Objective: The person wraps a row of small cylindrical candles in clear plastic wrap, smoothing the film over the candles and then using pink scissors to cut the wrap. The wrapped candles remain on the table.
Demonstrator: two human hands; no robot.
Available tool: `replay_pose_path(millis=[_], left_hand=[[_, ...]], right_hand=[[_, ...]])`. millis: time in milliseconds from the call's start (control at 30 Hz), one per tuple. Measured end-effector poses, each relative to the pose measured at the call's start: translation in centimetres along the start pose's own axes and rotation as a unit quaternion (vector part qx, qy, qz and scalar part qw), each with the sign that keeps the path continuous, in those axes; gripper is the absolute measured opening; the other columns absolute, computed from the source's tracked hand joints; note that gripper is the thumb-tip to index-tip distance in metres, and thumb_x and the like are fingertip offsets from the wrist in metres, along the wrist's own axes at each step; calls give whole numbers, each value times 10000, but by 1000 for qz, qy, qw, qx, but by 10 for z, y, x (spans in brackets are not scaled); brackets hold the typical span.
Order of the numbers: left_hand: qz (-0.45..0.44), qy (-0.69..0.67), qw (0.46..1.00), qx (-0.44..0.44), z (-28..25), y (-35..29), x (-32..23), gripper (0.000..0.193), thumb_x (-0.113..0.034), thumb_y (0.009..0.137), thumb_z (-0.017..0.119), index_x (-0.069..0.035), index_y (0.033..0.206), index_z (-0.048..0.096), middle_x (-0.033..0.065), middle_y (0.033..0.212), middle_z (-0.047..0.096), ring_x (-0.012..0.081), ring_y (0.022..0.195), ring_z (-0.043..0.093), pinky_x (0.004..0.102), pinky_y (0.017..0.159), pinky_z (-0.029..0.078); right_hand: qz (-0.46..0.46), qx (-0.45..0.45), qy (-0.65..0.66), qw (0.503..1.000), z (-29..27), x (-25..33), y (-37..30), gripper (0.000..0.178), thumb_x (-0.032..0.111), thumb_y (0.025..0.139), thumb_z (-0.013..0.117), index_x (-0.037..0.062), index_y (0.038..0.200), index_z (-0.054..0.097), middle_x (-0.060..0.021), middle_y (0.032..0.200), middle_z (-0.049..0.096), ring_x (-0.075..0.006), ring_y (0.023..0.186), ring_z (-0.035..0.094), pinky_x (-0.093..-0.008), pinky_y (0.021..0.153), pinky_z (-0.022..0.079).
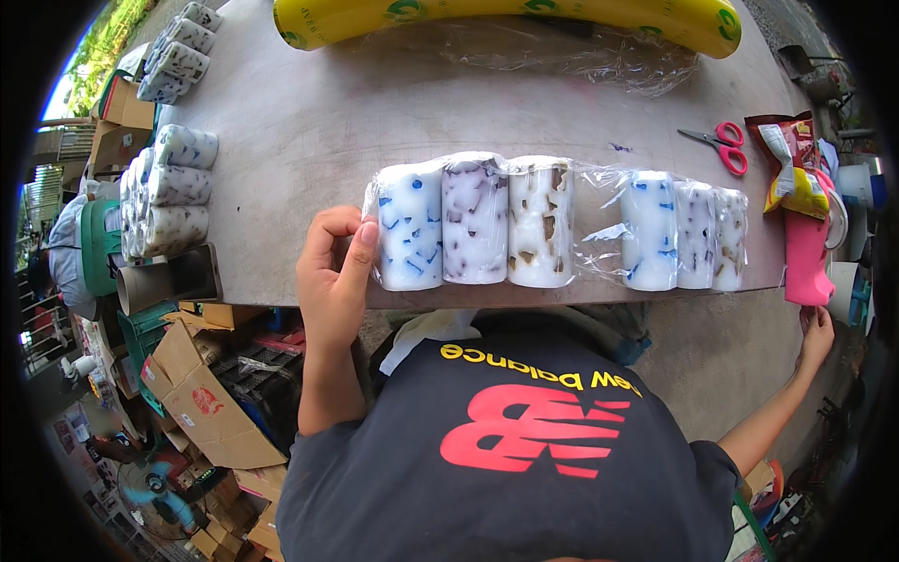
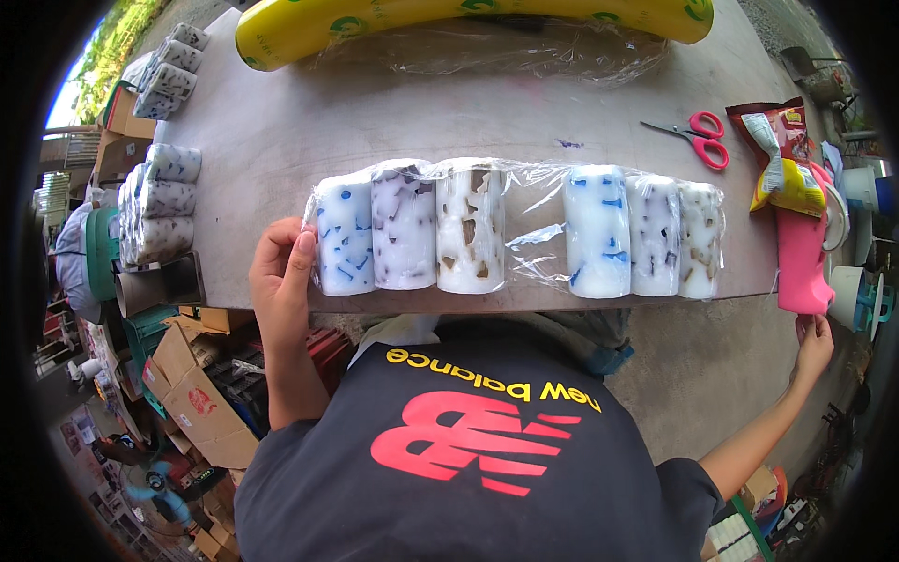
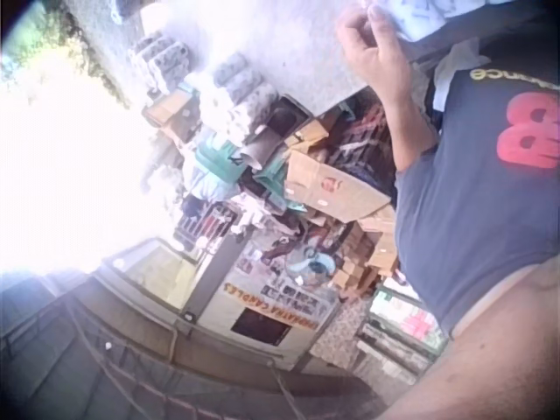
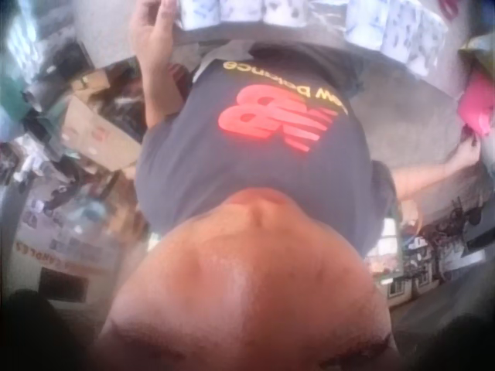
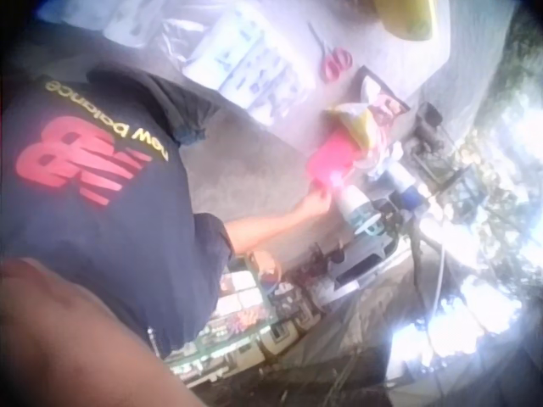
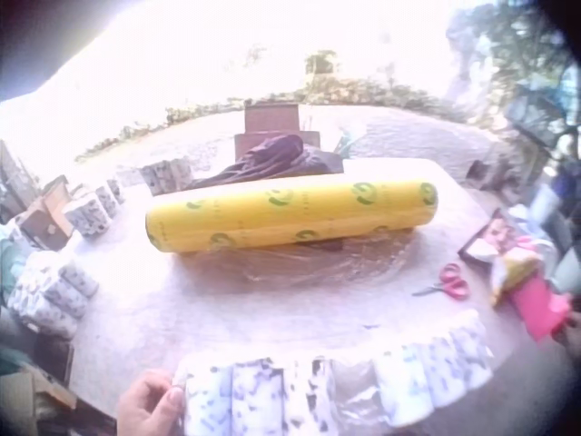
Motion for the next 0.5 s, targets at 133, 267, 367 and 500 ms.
replay_pose_path(millis=[133, 267, 367, 500], left_hand=[[9, -42, 999, -30, 0, -9, -6, 149, -179, 1047, 513, -31, 1037, 501, 30, 900, 566, 66, 809, 503, 210, 757, 412], [35, -62, 997, -39, 0, -6, 3, 145, -187, 1067, 452, -47, 1032, 438, 13, 809, 499, 58, 729, 440, 213, 690, 383], [50, -60, 995, -58, 9, 0, 2, 151, -192, 1073, 431, -53, 1017, 416, 0, 778, 461, 54, 703, 404, 209, 665, 363], [75, -10, 994, -78, 13, -5, -1, 146, -184, 1075, 414, -50, 1021, 397, 18, 808, 459, 60, 696, 401, 206, 650, 361]], right_hand=[[-72, -224, -32, 971, 25, 108, -70, 289, 173, 1014, 579, -28, 1206, 657, -85, 1164, 667, -138, 1027, 634, -268, 933, 524], [-219, -97, 118, 964, 105, 242, -138, 314, 170, 1015, 576, -42, 1238, 638, -113, 1235, 658, -111, 964, 626, -252, 899, 511], [-228, 137, 209, 941, 203, 326, -204, 347, 130, 1015, 563, -61, 1304, 575, -72, 1030, 645, -83, 861, 564, -243, 830, 499], [-165, 314, 276, 893, 323, 413, -270, 281, 94, 961, 637, -18, 1218, 642, -37, 888, 629, -82, 747, 568, -226, 704, 491]])
Point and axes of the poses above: each hand's wrist, its own y-axis towards the middle knuckle, its own z-axis out of the palm, x = y × z, the point moved 6 cm from there along y, towards the middle knuckle
